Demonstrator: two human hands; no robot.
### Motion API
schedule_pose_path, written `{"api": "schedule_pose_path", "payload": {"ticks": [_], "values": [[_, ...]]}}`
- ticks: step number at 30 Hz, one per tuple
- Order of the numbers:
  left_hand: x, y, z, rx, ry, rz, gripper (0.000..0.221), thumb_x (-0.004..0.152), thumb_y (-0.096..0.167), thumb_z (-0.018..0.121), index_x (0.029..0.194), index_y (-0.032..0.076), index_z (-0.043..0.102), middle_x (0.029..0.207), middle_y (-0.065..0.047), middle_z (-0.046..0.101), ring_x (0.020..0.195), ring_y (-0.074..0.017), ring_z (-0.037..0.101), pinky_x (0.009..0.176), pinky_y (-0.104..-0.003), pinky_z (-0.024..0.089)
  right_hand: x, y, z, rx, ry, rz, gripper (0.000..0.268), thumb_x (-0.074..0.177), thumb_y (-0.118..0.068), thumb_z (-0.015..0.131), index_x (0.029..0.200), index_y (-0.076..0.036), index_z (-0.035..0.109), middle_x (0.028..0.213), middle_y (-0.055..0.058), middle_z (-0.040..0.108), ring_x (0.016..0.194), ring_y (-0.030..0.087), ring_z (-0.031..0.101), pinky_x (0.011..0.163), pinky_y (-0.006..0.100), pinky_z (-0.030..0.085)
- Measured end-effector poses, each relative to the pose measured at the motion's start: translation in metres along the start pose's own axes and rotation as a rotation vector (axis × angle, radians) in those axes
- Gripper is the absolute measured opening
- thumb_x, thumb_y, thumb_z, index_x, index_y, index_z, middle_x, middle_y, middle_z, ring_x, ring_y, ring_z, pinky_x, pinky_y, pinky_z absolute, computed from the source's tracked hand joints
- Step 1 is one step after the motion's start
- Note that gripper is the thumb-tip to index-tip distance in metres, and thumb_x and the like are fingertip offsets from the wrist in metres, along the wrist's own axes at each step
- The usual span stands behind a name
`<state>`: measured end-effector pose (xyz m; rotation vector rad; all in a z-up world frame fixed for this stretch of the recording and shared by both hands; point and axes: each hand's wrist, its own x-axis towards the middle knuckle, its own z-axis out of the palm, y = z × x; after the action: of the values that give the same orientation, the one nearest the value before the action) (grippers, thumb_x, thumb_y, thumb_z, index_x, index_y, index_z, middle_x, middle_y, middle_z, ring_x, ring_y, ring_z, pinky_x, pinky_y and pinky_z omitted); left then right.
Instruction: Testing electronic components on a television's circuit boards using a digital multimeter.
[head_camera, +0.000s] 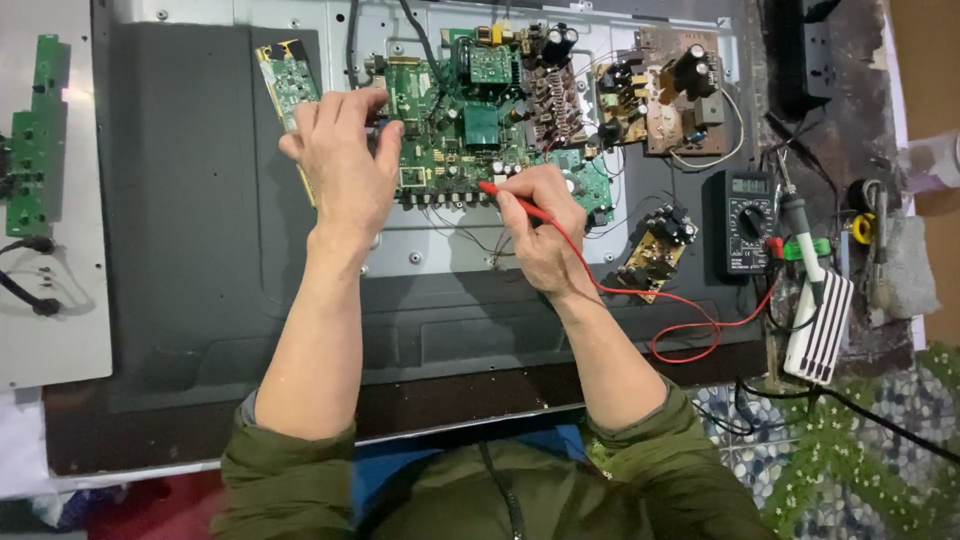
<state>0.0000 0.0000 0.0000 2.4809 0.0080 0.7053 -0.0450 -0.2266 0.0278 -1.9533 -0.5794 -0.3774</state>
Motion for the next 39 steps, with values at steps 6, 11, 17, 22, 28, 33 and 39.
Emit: {"api": "schedule_pose_path", "payload": {"ticks": [6,11,17,22,28,33,39], "values": [[-0.001,-0.002,0.003,0.006,0.003,-0.001,0.021,0.096,0.021,0.075,0.116,0.018,0.071,0.11,0.001,0.068,0.103,-0.0266,0.05,0.08,-0.043,0.029,-0.001,-0.001,-0.001,-0.009,0.008,0.018,0.015,0.107,-0.014,0.055,0.096,-0.007,0.063,0.093,0.008,0.058,0.087,0.024,0.055,0.079,0.039,0.046],[-0.001,0.001,0.001,0.001,-0.02,-0.023,0.021,0.096,0.021,0.074,0.117,0.018,0.072,0.112,0.0,0.069,0.105,-0.0272,0.05,0.082,-0.044,0.029,-0.001,-0.001,-0.001,-0.025,0.018,0.002,0.015,0.106,-0.015,0.056,0.096,-0.005,0.063,0.093,0.009,0.059,0.085,0.024,0.056,0.077,0.037,0.047],[-0.003,-0.007,0.008,0.014,-0.007,-0.006,0.03,0.092,0.025,0.082,0.119,0.021,0.07,0.104,0.003,0.062,0.103,-0.0203,0.05,0.087,-0.044,0.033,-0.005,0.02,0.002,0.03,0.103,-0.013,0.01,0.105,-0.017,0.067,0.101,-0.009,0.072,0.089,0.009,0.064,0.078,0.028,0.065,0.073,0.036,0.053],[-0.005,-0.007,0.01,0.001,0.007,-0.002,0.03,0.091,0.024,0.082,0.118,0.021,0.069,0.103,0.002,0.062,0.103,-0.0211,0.051,0.086,-0.044,0.033,-0.007,0.02,0.002,0.041,0.102,-0.004,0.01,0.106,-0.018,0.066,0.101,-0.01,0.071,0.088,0.009,0.063,0.076,0.028,0.064,0.072,0.037,0.052],[-0.004,-0.015,0.015,0.098,0.025,-0.015,0.034,0.088,0.032,0.082,0.118,0.027,0.067,0.106,0.004,0.062,0.104,-0.0215,0.052,0.086,-0.046,0.035,-0.006,0.024,0.003,-0.013,0.083,-0.055,0.007,0.104,-0.014,0.069,0.102,-0.008,0.072,0.092,0.012,0.066,0.085,0.037,0.068,0.078,0.04,0.054],[-0.005,-0.011,0.018,0.057,0.005,-0.032,0.03,0.091,0.032,0.079,0.118,0.025,0.068,0.107,0.005,0.061,0.103,-0.0193,0.051,0.086,-0.043,0.036,-0.009,0.024,0.001,-0.023,0.091,-0.019,0.006,0.104,-0.012,0.071,0.104,-0.006,0.071,0.093,0.014,0.067,0.086,0.037,0.068,0.08,0.041,0.054],[0.0,0.004,0.004,0.001,-0.047,-0.092,0.023,0.094,0.025,0.074,0.116,0.022,0.07,0.111,0.003,0.068,0.104,-0.0233,0.051,0.085,-0.041,0.029,-0.005,0.003,-0.003,-0.055,0.0,0.029,0.013,0.107,-0.014,0.058,0.098,-0.006,0.06,0.094,0.01,0.056,0.083,0.024,0.051,0.075,0.039,0.043]]}}
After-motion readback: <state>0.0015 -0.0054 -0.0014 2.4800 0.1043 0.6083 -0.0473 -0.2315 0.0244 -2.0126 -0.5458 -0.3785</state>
